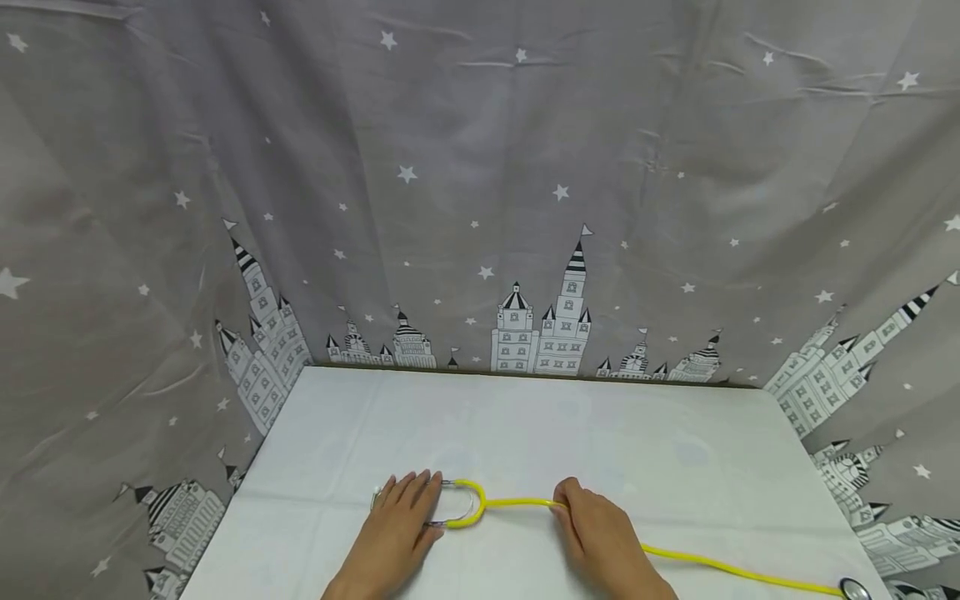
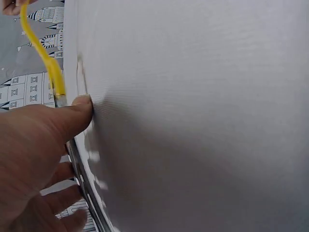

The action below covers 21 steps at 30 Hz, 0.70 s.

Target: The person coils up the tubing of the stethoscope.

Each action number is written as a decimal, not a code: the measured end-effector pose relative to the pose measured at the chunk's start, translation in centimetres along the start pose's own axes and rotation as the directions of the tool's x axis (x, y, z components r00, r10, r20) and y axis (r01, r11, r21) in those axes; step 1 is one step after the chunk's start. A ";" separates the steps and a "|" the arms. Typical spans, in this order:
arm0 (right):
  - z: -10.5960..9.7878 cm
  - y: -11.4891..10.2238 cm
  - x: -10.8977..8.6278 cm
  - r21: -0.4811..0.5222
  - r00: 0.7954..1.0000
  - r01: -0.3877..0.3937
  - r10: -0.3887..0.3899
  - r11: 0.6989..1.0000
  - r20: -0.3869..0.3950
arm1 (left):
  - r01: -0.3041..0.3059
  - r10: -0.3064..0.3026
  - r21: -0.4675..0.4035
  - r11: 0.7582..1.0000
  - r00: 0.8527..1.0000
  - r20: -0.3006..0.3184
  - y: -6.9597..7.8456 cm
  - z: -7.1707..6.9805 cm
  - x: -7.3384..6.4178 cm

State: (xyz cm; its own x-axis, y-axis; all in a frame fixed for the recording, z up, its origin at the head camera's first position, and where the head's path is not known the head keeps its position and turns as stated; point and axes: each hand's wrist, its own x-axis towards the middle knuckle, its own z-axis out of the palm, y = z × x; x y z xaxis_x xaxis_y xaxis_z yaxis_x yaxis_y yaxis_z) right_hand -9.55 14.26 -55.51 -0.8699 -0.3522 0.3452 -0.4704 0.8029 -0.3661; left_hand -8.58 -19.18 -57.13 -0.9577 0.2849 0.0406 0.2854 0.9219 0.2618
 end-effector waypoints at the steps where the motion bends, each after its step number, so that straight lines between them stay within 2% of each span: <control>1: -0.2 -0.1 0.1 0.007 1.000 -0.009 0.009 1.000 0.006 | -0.004 0.004 -0.002 1.000 1.000 -0.011 0.0 -0.1 0.0; 8: -0.9 0.5 0.2 0.000 0.999 -0.034 0.034 0.999 0.012 | -0.040 0.039 0.000 0.999 0.992 -0.116 -0.3 -0.6 0.3; 13: -1.2 1.4 -0.1 0.006 0.998 -0.057 0.057 0.998 0.014 | -0.058 0.055 -0.020 0.998 0.990 -0.130 -1.0 -0.8 0.1; 17: -1.3 2.2 -0.4 -0.014 0.997 -0.070 0.070 0.997 0.017 | -0.096 0.088 -0.057 0.994 0.986 -0.139 -1.4 -1.4 -0.1; 21: -1.3 3.1 -0.5 -0.036 0.997 -0.076 0.076 0.996 0.008 | -0.154 0.135 -0.144 0.978 0.982 -0.132 -1.4 -2.1 -0.4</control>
State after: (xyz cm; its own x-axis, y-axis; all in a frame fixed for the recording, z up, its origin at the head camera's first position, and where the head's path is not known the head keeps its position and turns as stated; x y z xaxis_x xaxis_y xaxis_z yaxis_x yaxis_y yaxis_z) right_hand -10.35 17.52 -55.74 -0.9044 -0.2935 0.3096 -0.3972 0.8441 -0.3602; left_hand -8.72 -21.13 -55.51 -0.9068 0.3696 0.2027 0.4209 0.8197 0.3885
